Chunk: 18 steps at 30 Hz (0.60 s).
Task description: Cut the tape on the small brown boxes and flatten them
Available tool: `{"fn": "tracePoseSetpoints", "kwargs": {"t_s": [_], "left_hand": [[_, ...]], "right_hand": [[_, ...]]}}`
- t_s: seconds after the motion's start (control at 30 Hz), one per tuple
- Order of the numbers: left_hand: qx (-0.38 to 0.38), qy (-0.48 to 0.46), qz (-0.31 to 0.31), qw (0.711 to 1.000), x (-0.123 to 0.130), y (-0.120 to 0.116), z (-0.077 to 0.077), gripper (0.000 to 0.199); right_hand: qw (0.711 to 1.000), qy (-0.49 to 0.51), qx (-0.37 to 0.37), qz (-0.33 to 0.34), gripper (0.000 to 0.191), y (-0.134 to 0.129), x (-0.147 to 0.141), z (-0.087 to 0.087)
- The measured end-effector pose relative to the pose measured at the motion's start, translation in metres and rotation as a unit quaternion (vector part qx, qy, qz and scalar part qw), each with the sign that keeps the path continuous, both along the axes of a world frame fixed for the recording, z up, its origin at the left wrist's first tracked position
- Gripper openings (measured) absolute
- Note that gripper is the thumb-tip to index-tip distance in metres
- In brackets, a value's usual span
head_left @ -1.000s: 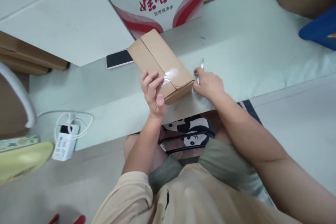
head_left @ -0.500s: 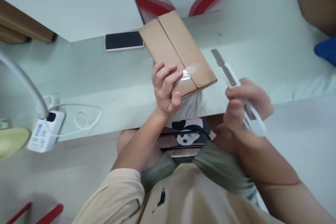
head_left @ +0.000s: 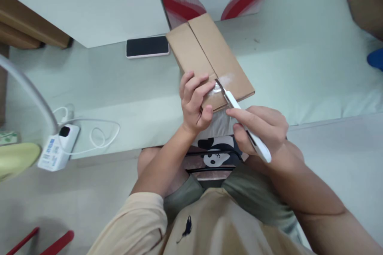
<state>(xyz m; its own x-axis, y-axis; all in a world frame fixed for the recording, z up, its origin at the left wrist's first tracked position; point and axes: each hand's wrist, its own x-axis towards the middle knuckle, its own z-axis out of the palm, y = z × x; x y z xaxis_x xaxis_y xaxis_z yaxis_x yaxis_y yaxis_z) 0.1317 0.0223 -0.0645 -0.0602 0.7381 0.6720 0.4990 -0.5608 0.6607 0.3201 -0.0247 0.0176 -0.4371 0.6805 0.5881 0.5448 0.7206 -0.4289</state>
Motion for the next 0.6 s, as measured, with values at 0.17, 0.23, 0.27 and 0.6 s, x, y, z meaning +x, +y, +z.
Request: {"fn": "tracePoseSetpoints", "kwargs": {"t_s": [0.17,0.23,0.27,0.6], "left_hand": [[-0.041,-0.037,-0.011,0.998,0.001,0.000,0.001,0.069],[-0.068,-0.048,-0.007,0.997,0.002,0.000,0.002,0.072],[-0.068,-0.049,-0.004,0.996,0.002,0.000,0.002,0.072],[-0.060,-0.048,0.001,0.997,0.001,0.001,-0.002,0.070]], "right_hand": [[0.999,-0.036,0.018,-0.035,0.030,-0.003,0.001,0.004],[0.998,-0.056,0.003,-0.041,0.030,-0.006,0.000,0.007],[0.997,-0.065,-0.005,-0.047,0.030,-0.007,-0.001,0.008],[0.992,-0.066,-0.030,-0.106,0.026,0.000,-0.018,0.006]]}}
